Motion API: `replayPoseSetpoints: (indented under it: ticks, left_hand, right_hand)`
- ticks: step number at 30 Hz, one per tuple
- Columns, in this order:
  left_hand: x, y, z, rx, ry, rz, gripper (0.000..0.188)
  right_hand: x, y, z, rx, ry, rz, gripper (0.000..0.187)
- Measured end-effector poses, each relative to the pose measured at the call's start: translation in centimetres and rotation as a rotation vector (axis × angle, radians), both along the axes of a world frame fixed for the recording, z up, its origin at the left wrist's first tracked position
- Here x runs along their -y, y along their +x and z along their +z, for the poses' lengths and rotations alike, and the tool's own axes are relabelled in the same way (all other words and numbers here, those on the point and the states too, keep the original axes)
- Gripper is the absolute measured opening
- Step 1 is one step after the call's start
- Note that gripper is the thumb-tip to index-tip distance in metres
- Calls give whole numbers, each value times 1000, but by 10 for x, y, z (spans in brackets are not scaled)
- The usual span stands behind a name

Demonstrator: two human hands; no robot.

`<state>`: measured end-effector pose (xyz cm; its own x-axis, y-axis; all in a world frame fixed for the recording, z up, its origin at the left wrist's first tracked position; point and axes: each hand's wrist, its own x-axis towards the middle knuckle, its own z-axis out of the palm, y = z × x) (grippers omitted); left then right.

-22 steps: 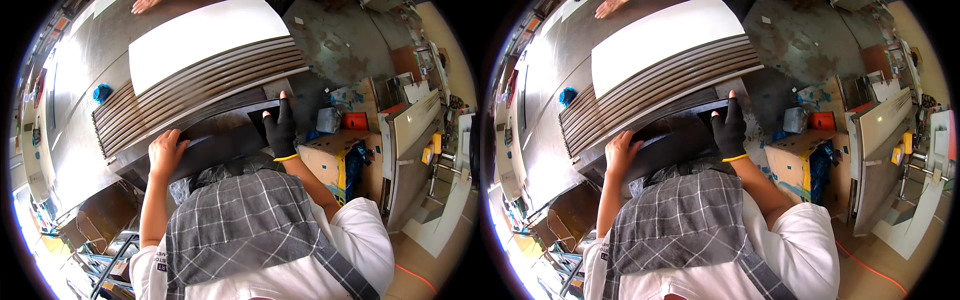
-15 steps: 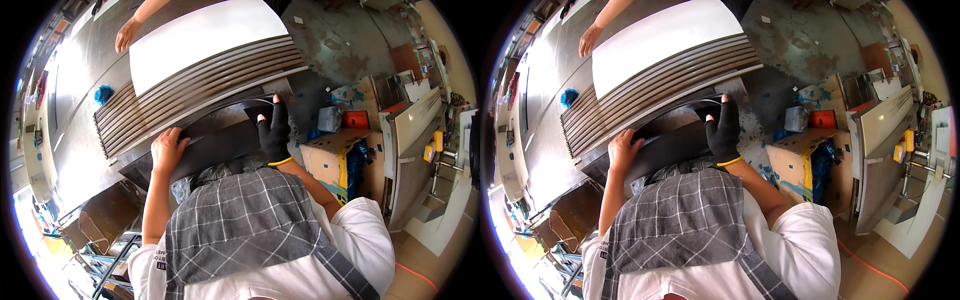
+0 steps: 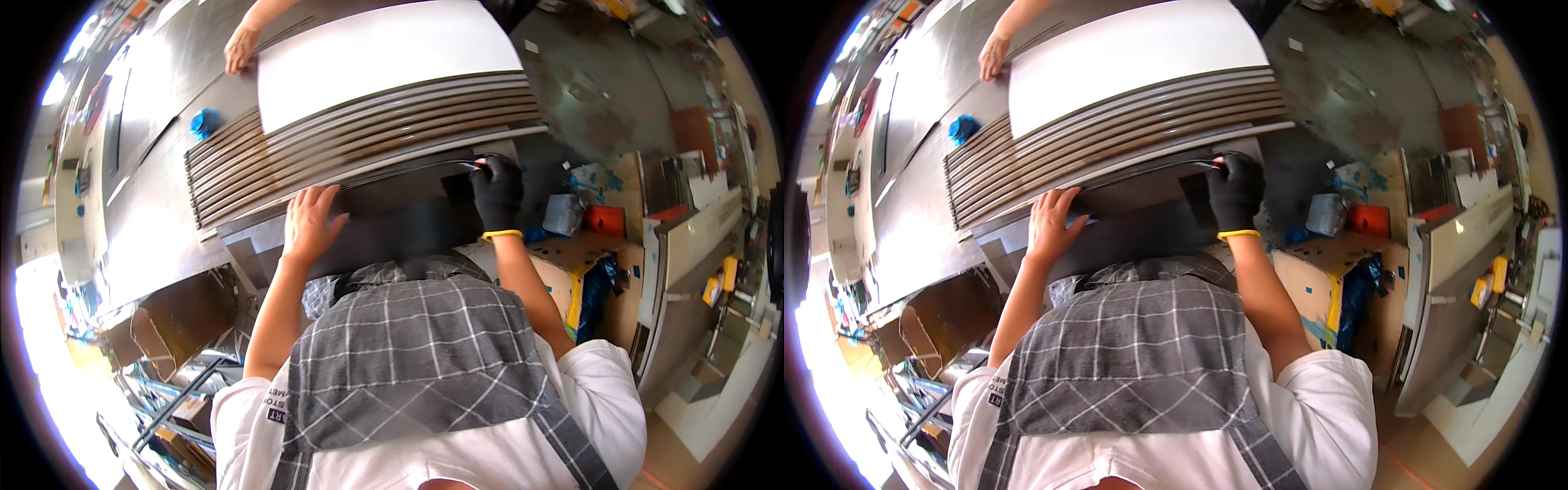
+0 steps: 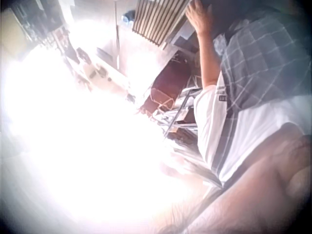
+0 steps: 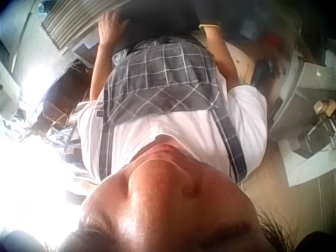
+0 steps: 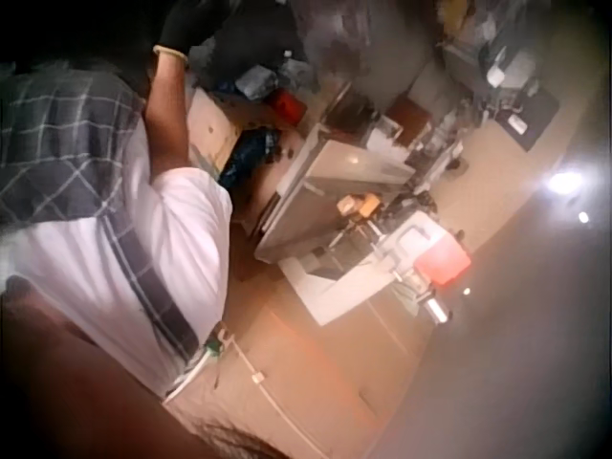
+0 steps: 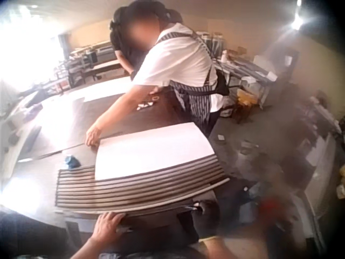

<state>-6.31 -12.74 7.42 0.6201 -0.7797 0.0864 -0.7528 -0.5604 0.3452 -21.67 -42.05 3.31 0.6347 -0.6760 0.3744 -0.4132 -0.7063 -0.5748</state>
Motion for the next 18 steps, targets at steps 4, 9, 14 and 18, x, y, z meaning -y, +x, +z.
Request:
replayPoseSetpoints:
  ticks: [4,9,14,18]
  left_hand:
    - [-7,-4,3,-22,30,34,46]
    - [-19,-9,4,-55,-38,40,47]
    - [-47,-4,-4,21,-121,212,49]
    - [-64,-5,-17,70,-127,252,50]
  right_hand:
    - [9,4,-5,20,116,134,11]
    - [13,-2,-14,-25,151,178,16]
    - [12,3,-16,-97,293,117,27]
    - [17,3,-22,-113,168,181,27]
